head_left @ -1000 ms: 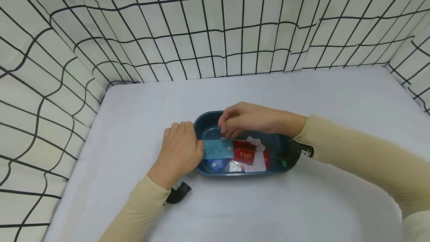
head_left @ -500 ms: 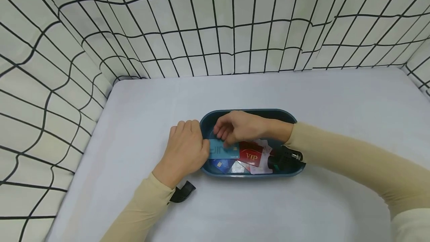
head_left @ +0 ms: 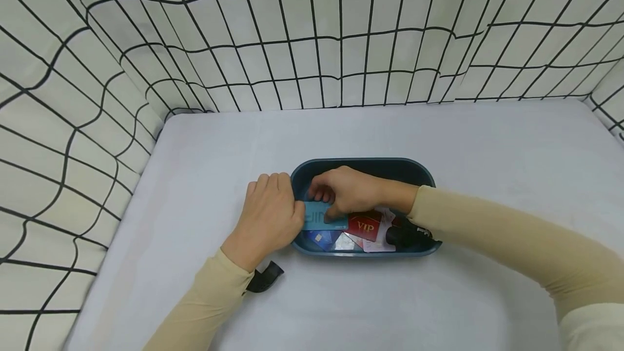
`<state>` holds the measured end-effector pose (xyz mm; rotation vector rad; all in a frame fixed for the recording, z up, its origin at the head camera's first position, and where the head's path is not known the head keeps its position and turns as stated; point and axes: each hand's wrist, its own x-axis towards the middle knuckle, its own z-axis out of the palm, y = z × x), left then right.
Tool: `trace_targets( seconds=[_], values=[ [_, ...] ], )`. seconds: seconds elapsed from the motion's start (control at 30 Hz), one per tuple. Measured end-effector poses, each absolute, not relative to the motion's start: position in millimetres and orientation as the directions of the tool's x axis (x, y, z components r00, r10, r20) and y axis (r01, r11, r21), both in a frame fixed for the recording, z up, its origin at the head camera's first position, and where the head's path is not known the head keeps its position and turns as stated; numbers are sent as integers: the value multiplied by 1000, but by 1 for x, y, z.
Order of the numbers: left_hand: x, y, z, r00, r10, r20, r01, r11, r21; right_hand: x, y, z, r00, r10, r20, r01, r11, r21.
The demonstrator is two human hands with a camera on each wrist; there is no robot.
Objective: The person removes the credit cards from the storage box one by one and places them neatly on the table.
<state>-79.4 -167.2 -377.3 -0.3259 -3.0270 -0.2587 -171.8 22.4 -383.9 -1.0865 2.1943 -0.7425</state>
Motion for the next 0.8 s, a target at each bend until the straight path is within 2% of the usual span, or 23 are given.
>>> trace_targets(
  seconds=[0.43, 0.8],
  values=[
    [-80, -167, -376, -977, 197, 77, 208, 964, 165, -171, 22, -384, -521, -816, -251, -519, 537, -665],
    [-81, -167, -377, -976, 202, 85, 214, 962, 168, -167, 21, -383, -483, -820, -306, -489, 543, -683]
  ],
)
